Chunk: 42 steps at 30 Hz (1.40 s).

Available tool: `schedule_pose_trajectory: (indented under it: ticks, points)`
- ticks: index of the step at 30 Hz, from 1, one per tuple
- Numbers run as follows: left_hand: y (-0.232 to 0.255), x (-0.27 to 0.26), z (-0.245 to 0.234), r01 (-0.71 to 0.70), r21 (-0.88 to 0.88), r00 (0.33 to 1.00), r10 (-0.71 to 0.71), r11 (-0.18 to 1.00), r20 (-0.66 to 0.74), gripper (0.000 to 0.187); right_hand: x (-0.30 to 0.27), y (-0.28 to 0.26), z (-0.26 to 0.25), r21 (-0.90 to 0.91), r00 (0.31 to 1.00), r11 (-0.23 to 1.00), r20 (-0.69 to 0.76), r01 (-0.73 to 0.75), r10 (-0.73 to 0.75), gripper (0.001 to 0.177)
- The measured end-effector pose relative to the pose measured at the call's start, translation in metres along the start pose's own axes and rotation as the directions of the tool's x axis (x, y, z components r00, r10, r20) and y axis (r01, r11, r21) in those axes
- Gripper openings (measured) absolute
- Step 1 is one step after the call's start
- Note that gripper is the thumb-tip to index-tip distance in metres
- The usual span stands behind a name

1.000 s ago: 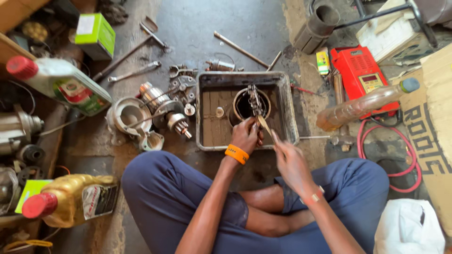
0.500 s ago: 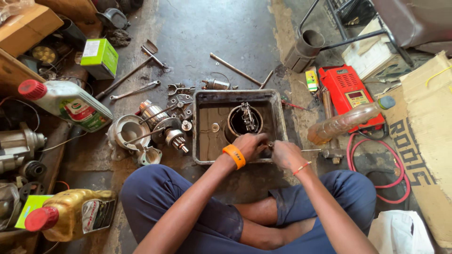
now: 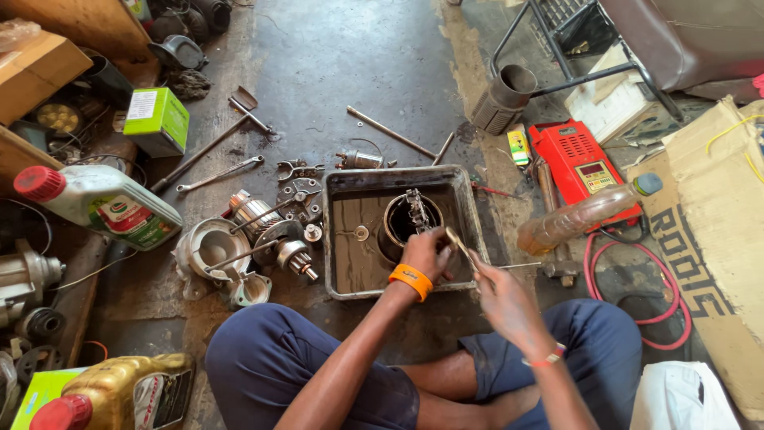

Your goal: The person scrubs a cylindrical mechanical part with a brush inside a metal tray filled with liquid. The person rotates the part to clean different sides and continues scrubbing until the end of the clip.

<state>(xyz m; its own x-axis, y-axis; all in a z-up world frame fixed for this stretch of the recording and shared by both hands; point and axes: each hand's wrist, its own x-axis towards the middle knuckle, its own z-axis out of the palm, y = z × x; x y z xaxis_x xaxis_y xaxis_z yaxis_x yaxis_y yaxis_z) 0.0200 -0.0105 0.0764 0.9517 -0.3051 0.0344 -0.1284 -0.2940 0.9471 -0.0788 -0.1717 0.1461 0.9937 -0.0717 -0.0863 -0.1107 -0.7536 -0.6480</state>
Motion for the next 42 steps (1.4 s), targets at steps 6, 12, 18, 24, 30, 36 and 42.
schedule_pose_trajectory:
  ticks: [6, 12, 18, 24, 30, 36, 42]
  points:
    - [-0.002, 0.002, -0.004, -0.003, -0.003, 0.998, 0.003, 1.000, 0.064, 0.010, -0.009, 0.005, 0.029, 0.036, 0.977, 0.989, -0.163, 0.144, -0.137, 0.043]
    - [-0.005, 0.004, 0.004, 0.102, 0.088, 0.991, -0.108, 0.991, 0.073, 0.014, -0.011, 0.025, 0.047, -0.051, 0.963, 0.992, -0.239, 0.117, -0.126, 0.032]
    - [-0.007, 0.007, 0.001, -0.055, 0.184, 0.998, 0.058, 0.981, -0.014, 0.012, -0.005, 0.026, 0.049, -0.024, 0.989, 1.000, -0.148, 0.010, -0.013, 0.036]
    - [-0.007, 0.008, 0.002, 0.102, 0.091, 0.986, -0.113, 0.991, 0.122, 0.013, -0.007, 0.021, 0.059, 0.003, 0.971, 0.999, -0.233, 0.049, -0.047, 0.044]
    - [-0.012, 0.005, 0.007, 0.068, 0.167, 0.994, -0.081, 0.984, 0.074, 0.015, -0.009, 0.026, 0.061, -0.032, 0.952, 0.988, -0.265, 0.148, -0.151, 0.030]
    - [-0.022, 0.008, 0.010, -0.072, 0.241, 0.996, 0.058, 0.968, 0.062, 0.017, -0.009, 0.028, 0.061, 0.029, 0.976, 0.997, -0.206, 0.073, -0.065, 0.045]
    - [-0.029, 0.007, 0.014, -0.077, 0.205, 0.996, 0.066, 0.976, 0.063, 0.020, -0.013, 0.037, 0.059, -0.028, 0.964, 0.991, -0.228, 0.133, -0.136, 0.035]
